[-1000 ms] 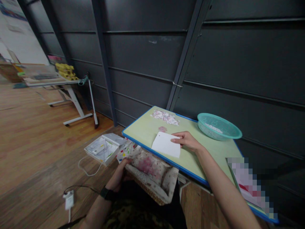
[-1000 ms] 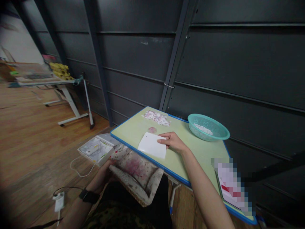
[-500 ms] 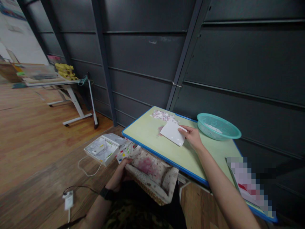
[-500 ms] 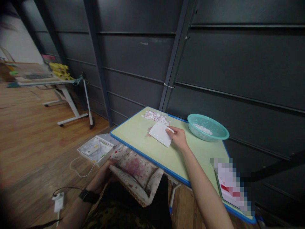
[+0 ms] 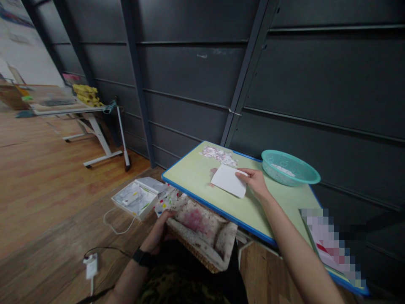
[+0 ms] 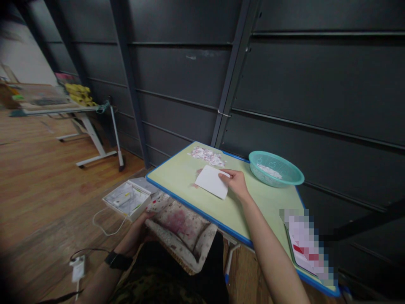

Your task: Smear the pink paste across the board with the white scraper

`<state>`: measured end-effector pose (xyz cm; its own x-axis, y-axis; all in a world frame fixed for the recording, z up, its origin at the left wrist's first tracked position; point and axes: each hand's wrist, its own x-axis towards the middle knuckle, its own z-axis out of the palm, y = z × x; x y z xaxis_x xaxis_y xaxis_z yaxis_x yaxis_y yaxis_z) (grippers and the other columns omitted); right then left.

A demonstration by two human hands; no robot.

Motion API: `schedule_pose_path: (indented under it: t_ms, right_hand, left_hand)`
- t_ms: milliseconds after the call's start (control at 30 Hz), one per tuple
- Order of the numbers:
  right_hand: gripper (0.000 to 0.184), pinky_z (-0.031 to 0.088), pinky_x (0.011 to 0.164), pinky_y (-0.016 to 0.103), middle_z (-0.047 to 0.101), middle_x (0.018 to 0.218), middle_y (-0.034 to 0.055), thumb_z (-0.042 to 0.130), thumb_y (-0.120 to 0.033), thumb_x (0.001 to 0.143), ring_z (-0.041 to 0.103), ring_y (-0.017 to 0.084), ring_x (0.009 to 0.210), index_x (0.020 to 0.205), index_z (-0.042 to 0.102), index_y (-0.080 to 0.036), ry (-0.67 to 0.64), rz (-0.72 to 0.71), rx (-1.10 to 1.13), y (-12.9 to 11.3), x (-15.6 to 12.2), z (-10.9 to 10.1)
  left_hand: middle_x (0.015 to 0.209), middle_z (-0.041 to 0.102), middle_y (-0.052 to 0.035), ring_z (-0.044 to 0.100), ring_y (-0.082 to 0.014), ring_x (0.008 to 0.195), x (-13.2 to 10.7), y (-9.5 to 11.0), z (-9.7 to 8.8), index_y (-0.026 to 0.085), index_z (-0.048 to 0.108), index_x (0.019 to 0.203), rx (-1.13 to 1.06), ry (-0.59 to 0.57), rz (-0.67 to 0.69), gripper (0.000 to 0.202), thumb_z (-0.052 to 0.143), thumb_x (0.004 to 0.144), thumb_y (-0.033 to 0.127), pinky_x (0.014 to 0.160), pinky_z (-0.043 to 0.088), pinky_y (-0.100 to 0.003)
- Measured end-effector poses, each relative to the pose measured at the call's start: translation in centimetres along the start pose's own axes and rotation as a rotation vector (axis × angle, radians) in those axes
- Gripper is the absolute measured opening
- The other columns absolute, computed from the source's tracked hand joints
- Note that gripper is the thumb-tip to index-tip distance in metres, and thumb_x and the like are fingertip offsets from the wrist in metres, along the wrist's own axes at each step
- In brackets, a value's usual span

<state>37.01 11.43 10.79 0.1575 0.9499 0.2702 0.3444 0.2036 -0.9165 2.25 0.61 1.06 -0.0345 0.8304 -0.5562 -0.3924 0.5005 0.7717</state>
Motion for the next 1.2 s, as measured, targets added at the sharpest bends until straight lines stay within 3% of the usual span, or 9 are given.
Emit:
schedule_pose_path:
  t_ms: [200, 533, 733, 1067, 1200]
  right_hand:
    - [0.046, 0.052, 0.063, 0.036, 0.082, 0.087, 0.0142, 0.08, -0.052, 0.06, 0.07, 0.028, 0.074, 0.084, 0.086, -0.014, -0.018, 0.022, -0.032, -0.5, 0.0, -0.6]
    - [0.044, 0.055, 0.07, 0.039, 0.083, 0.094, 0.0148, 0.074, -0.054, 0.065, 0.074, 0.033, 0.083, 0.085, 0.087, -0.016, 0.038, -0.076, -0.153, -0.3, 0.3, -1.5]
    - [0.045, 0.056, 0.068, 0.04, 0.083, 0.093, 0.0152, 0.072, -0.055, 0.067, 0.075, 0.032, 0.08, 0.085, 0.087, -0.017, 0.081, -0.116, -0.156, -0.3, 0.2, -1.1]
    - [0.05, 0.06, 0.074, 0.041, 0.083, 0.103, 0.0162, 0.078, -0.057, 0.07, 0.076, 0.033, 0.089, 0.094, 0.087, -0.015, 0.042, -0.082, -0.073, 0.5, 0.1, 0.3]
    - [0.054, 0.059, 0.067, 0.038, 0.083, 0.099, 0.0157, 0.079, -0.061, 0.068, 0.074, 0.031, 0.084, 0.095, 0.087, -0.014, -0.002, -0.038, -0.037, 0.5, -0.2, 1.2]
  left_hand:
    - [0.084, 0.077, -0.0077, 0.076, -0.0287, 0.076, 0.2, -0.2, -0.4, 0.019, 0.068, 0.114, 0.013, -0.01, 0.019, 0.036, 0.072, 0.085, 0.041, 0.06, 0.063, -0.037]
    - [0.084, 0.076, -0.0072, 0.075, -0.0268, 0.072, 0.4, -0.3, -0.2, 0.018, 0.067, 0.118, 0.002, -0.001, 0.006, 0.039, 0.07, 0.087, 0.041, 0.058, 0.062, -0.035]
    - [0.085, 0.077, -0.0077, 0.076, -0.0288, 0.075, 0.3, -0.4, -0.2, 0.019, 0.069, 0.113, 0.011, 0.018, 0.012, 0.036, 0.071, 0.085, 0.04, 0.06, 0.064, -0.037]
    - [0.085, 0.077, -0.0077, 0.076, -0.0286, 0.075, 0.5, -0.6, -0.4, 0.019, 0.068, 0.118, 0.006, 0.006, 0.022, 0.043, 0.073, 0.083, 0.043, 0.059, 0.062, -0.036]
    - [0.082, 0.076, -0.0073, 0.075, -0.0283, 0.071, 0.5, -0.6, -0.2, 0.018, 0.069, 0.118, -0.005, 0.011, -0.007, 0.045, 0.073, 0.082, 0.044, 0.056, 0.061, -0.036]
